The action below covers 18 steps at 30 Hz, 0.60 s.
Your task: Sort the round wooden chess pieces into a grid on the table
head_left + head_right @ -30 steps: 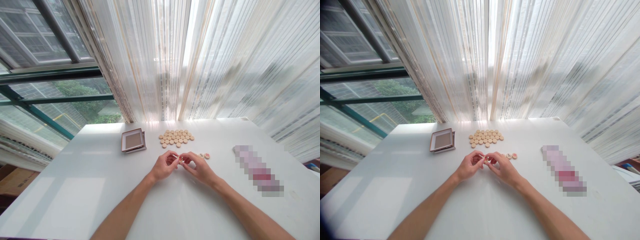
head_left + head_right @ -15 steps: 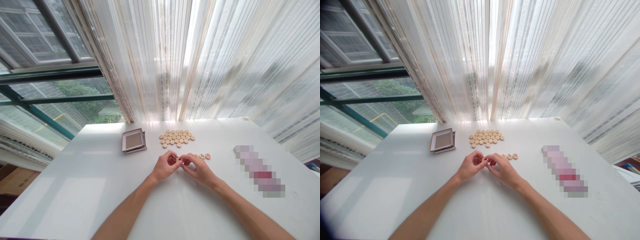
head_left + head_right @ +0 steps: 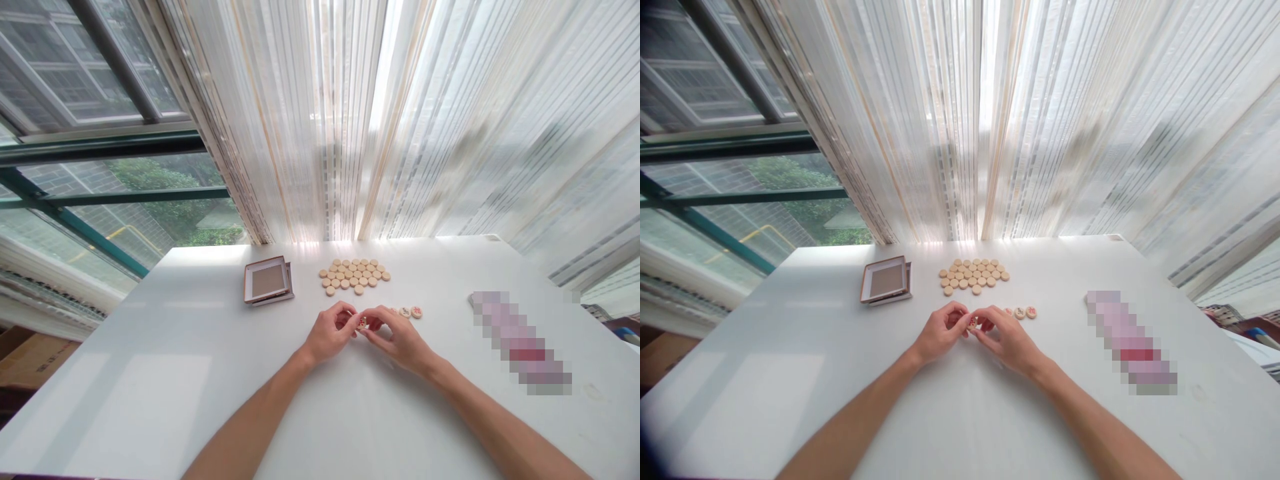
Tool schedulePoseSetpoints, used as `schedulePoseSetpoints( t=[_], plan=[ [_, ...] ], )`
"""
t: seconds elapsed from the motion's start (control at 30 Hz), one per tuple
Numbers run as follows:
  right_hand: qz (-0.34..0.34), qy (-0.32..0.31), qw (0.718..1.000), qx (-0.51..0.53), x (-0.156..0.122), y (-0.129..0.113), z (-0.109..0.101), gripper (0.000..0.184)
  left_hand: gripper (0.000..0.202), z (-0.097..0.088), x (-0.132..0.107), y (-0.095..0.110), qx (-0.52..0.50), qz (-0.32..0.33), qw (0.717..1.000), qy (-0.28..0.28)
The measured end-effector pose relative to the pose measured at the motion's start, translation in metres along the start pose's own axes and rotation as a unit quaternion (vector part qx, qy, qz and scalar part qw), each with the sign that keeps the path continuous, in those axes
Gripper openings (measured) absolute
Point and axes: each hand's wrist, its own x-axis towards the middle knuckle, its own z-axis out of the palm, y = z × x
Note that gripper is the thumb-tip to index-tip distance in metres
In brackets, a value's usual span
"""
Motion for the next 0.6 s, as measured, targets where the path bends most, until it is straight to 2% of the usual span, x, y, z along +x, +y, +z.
schedulePoseSetpoints(
  t=[0.3,0.6],
  plan=[
    [0.007,0.001,1.0,0.022,-0.0009,0.0017,-0.0001,0.018,0.031,-0.002,-0.001,-0.0016,-0.008,0.009,1.0,-0.019],
    [-0.011,0.0,1.0,0.003,-0.0008,-0.0011,0.001,0.017,0.033,0.0,-0.001,-0.0022,0.027,0.01,1.0,0.002]
  ],
)
